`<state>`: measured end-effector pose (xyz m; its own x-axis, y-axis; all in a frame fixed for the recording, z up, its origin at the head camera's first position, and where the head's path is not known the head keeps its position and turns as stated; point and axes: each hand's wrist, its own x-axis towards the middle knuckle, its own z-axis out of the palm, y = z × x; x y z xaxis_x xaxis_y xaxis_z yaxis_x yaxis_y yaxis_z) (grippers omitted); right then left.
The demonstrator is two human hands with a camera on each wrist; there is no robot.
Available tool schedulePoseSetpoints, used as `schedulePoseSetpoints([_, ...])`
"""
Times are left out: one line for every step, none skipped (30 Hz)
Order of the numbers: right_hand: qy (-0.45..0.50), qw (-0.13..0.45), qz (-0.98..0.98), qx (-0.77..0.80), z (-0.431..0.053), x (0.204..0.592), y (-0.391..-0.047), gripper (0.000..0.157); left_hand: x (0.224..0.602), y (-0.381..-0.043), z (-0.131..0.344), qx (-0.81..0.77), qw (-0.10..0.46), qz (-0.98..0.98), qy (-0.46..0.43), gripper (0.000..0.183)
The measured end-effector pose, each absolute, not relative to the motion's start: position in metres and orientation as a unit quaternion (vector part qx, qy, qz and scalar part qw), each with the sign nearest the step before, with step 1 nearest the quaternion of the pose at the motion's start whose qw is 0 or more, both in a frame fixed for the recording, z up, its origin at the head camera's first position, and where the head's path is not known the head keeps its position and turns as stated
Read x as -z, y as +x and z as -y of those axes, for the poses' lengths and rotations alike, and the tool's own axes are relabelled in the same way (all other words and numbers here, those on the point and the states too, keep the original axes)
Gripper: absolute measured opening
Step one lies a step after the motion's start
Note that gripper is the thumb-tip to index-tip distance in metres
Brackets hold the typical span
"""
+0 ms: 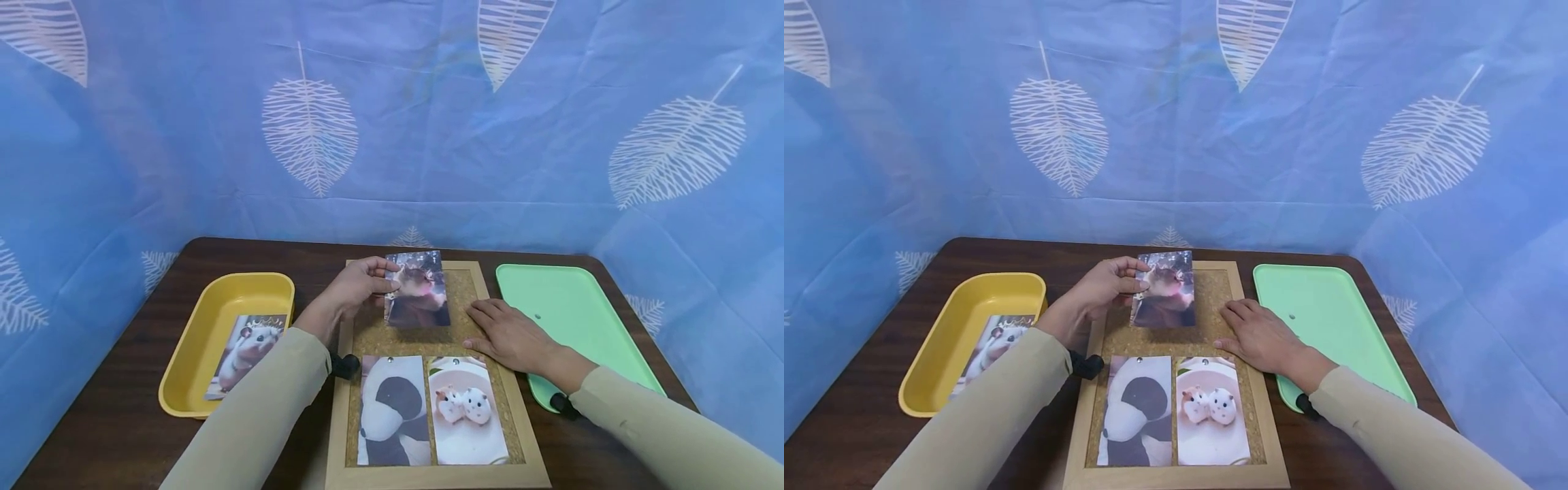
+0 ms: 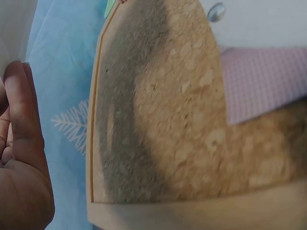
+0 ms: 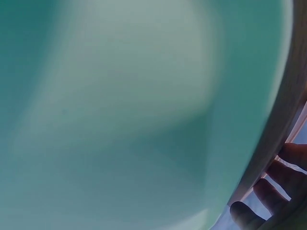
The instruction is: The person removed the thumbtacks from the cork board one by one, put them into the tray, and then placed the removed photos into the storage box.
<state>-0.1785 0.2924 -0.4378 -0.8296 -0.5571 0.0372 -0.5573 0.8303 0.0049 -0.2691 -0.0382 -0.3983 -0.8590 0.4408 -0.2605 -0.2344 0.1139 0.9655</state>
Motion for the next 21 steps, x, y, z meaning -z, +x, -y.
schedulePoseSetpoints([0.291, 0.019, 0.957, -0.004, -0.293, 0.438, -0.179, 0.069, 0.397, -0.269, 0.04, -0.661, 0.254, -0.703, 0.075, 0.035])
schedulePoseSetpoints([0.292, 0.021, 0.956, -0.005, -0.293, 0.439, -0.179, 0.069, 0.394, -0.269, 0.042, -0.66, 0.252, -0.704, 0.077, 0.036])
schedulePoseSetpoints([0.291, 0.021, 0.956, -0.005, -0.293, 0.439, -0.179, 0.069, 0.392, -0.268, 0.044, -0.658, 0.251, -0.706, 0.079, 0.035])
schedulePoseSetpoints([0.29, 0.021, 0.957, -0.006, -0.293, 0.439, -0.179, 0.069, 0.39, -0.268, 0.046, -0.656, 0.25, -0.708, 0.081, 0.035])
schedulePoseSetpoints([0.289, 0.021, 0.957, -0.006, -0.293, 0.439, -0.179, 0.069, 0.389, -0.268, 0.049, -0.655, 0.247, -0.709, 0.083, 0.035])
schedulePoseSetpoints([0.289, 0.021, 0.957, -0.006, -0.293, 0.439, -0.179, 0.069, 0.387, -0.268, 0.051, -0.654, 0.246, -0.71, 0.083, 0.035])
schedulePoseSetpoints([0.288, 0.02, 0.957, -0.006, -0.293, 0.439, -0.179, 0.069, 0.386, -0.268, 0.053, -0.653, 0.245, -0.711, 0.085, 0.035])
schedulePoseSetpoints([0.287, 0.02, 0.958, -0.006, -0.293, 0.439, -0.179, 0.07, 0.384, -0.268, 0.056, -0.653, 0.245, -0.711, 0.085, 0.035])
schedulePoseSetpoints([0.286, 0.02, 0.958, -0.007, -0.293, 0.439, -0.179, 0.07, 0.383, -0.268, 0.058, -0.654, 0.245, -0.711, 0.086, 0.035])
schedulePoseSetpoints([0.286, 0.02, 0.958, -0.007, -0.293, 0.439, -0.179, 0.069, 0.381, -0.268, 0.06, -0.655, 0.245, -0.71, 0.086, 0.035])
schedulePoseSetpoints([0.285, 0.02, 0.958, -0.007, -0.293, 0.439, -0.179, 0.069, 0.38, -0.268, 0.062, -0.656, 0.246, -0.708, 0.086, 0.035])
schedulePoseSetpoints([0.285, 0.02, 0.958, -0.009, -0.293, 0.439, -0.179, 0.069, 0.379, -0.267, 0.064, -0.657, 0.246, -0.708, 0.085, 0.035])
schedulePoseSetpoints([0.285, 0.02, 0.958, -0.009, -0.293, 0.439, -0.179, 0.069, 0.378, -0.267, 0.067, -0.658, 0.247, -0.706, 0.084, 0.035])
schedulePoseSetpoints([0.285, 0.019, 0.958, -0.009, -0.293, 0.439, -0.179, 0.069, 0.377, -0.267, 0.069, -0.659, 0.247, -0.705, 0.083, 0.035])
schedulePoseSetpoints([0.285, 0.019, 0.958, -0.01, -0.293, 0.439, -0.179, 0.069, 0.376, -0.266, 0.072, -0.659, 0.247, -0.706, 0.082, 0.035])
schedulePoseSetpoints([0.284, 0.019, 0.959, -0.011, -0.293, 0.439, -0.179, 0.069, 0.375, -0.266, 0.075, -0.659, 0.247, -0.706, 0.081, 0.035])
schedulePoseSetpoints([0.284, 0.018, 0.959, -0.011, -0.292, 0.438, -0.179, 0.069, 0.374, -0.266, 0.078, -0.658, 0.246, -0.707, 0.08, 0.035])
schedulePoseSetpoints([0.284, 0.018, 0.958, -0.012, -0.292, 0.438, -0.179, 0.069, 0.372, -0.266, 0.081, -0.659, 0.246, -0.706, 0.079, 0.035])
schedulePoseSetpoints([0.284, 0.019, 0.958, -0.013, -0.292, 0.438, -0.179, 0.069, 0.371, -0.265, 0.084, -0.66, 0.246, -0.705, 0.078, 0.035])
schedulePoseSetpoints([0.287, 0.02, 0.958, -0.013, -0.292, 0.438, -0.178, 0.068, 0.37, -0.265, 0.088, -0.662, 0.246, -0.704, 0.076, 0.035])
schedulePoseSetpoints([0.288, 0.022, 0.957, -0.014, -0.291, 0.438, -0.178, 0.068, 0.369, -0.264, 0.091, -0.663, 0.245, -0.703, 0.075, 0.035])
